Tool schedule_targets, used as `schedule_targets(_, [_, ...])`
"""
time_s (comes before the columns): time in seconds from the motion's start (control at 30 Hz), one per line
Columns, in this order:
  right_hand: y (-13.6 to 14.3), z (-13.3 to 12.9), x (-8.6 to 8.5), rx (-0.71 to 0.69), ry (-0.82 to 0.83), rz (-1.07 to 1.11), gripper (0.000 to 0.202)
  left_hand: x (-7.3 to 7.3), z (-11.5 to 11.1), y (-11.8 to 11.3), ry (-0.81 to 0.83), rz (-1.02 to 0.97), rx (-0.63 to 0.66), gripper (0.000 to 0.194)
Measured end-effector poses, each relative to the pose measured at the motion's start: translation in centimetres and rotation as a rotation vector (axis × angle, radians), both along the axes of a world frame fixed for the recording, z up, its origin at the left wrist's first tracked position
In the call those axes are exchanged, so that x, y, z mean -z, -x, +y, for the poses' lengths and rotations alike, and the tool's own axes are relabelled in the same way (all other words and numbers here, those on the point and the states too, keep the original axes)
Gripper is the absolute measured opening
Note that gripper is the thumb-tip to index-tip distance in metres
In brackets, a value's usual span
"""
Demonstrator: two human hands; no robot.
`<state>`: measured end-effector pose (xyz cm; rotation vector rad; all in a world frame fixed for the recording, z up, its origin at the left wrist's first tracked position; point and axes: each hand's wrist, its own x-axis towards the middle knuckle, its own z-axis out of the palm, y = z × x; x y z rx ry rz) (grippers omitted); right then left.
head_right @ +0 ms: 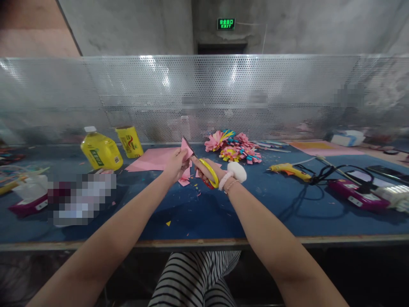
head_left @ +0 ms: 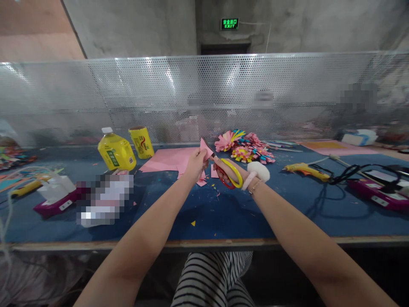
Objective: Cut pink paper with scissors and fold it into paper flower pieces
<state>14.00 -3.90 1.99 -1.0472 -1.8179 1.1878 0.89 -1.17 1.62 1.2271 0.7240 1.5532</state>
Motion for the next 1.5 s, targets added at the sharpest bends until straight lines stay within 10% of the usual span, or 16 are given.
schedule_targets(1.5, [-0.4, 0.9, 0.0, 0.087, -0.3, -0.108, 0.046, 0.1, -0.5, 0.0, 0.071, 0.097, 0.272, 0.016])
